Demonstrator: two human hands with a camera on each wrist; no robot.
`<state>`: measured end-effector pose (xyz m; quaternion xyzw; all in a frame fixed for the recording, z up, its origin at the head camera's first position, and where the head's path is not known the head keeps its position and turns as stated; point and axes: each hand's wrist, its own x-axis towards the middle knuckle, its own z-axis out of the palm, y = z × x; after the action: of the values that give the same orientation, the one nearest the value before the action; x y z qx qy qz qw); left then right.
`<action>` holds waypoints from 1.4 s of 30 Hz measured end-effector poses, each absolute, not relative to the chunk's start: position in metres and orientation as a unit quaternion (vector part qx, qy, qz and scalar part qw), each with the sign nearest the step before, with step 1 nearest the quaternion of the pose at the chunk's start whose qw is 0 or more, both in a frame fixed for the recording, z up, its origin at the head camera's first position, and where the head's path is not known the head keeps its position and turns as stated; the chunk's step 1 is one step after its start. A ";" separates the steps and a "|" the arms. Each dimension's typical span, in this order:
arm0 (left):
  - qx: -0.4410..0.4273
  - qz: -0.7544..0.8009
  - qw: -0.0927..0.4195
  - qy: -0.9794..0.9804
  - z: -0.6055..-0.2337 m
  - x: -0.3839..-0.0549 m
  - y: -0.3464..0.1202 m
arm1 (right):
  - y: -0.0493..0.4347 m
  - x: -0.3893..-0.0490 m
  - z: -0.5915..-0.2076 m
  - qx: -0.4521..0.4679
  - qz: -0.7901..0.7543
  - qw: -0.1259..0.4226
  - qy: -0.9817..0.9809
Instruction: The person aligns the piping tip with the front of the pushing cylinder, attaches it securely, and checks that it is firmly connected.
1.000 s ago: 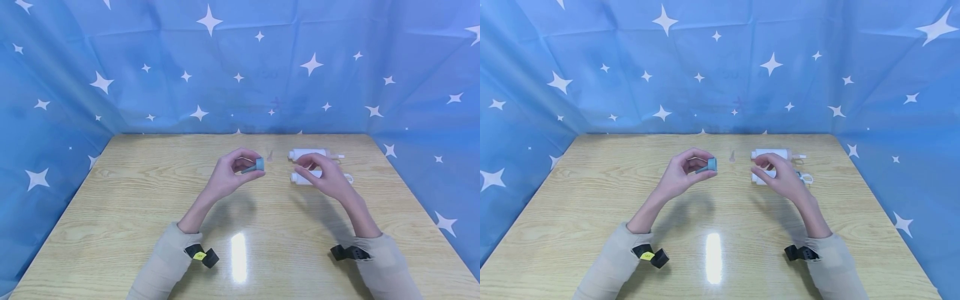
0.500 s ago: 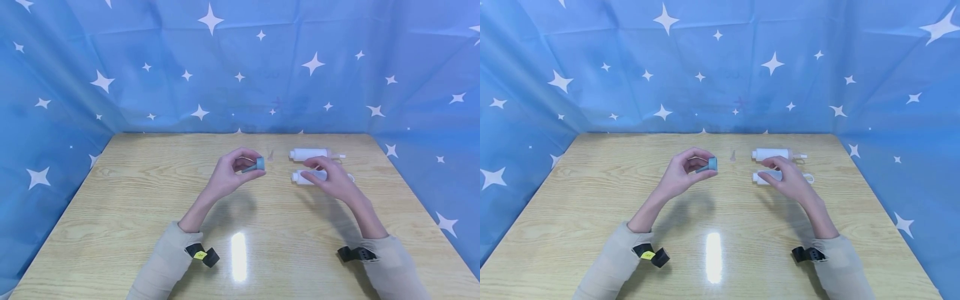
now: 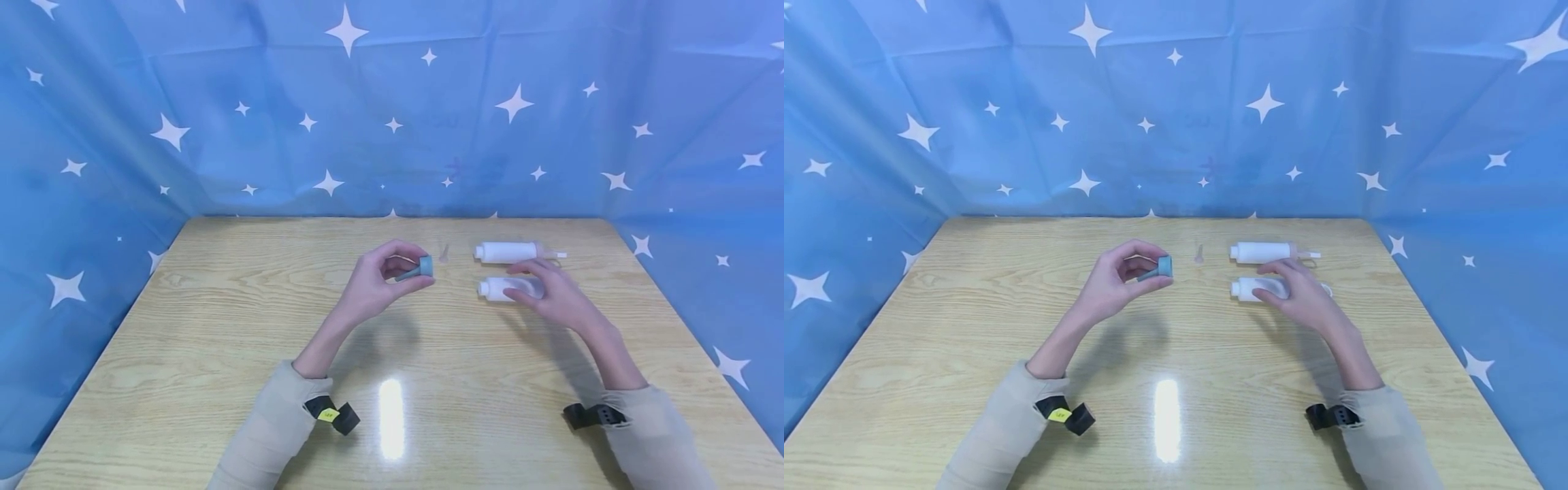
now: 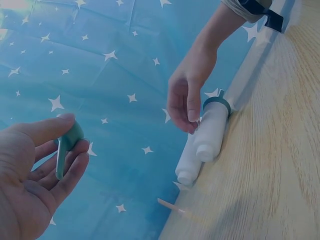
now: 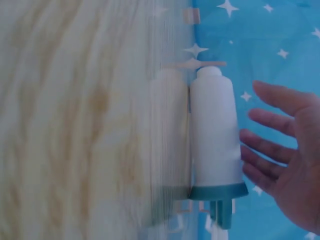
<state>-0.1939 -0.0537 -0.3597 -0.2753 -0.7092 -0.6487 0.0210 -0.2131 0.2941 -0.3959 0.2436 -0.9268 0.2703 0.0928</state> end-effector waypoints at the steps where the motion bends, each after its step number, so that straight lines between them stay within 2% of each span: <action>1: -0.275 -0.649 0.020 -0.709 -0.360 -0.194 -0.054 | 0.295 -0.213 -0.396 0.243 0.267 0.091 -0.928; 16: -0.277 -0.649 0.022 -0.708 -0.359 -0.195 -0.053 | 0.309 -0.217 -0.402 0.242 0.231 0.067 -0.940; 33: -0.270 -0.647 0.022 -0.713 -0.358 -0.195 -0.054 | 0.319 -0.220 -0.406 0.244 0.239 0.005 -0.940; 42: -0.269 -0.648 0.023 -0.712 -0.358 -0.194 -0.056 | 0.313 -0.219 -0.403 0.239 0.241 0.011 -0.941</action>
<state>-0.1939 -0.0562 -0.3582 -0.2687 -0.7122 -0.6481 0.0225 -0.2186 0.3131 -0.4034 0.2390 -0.9407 0.2406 0.0108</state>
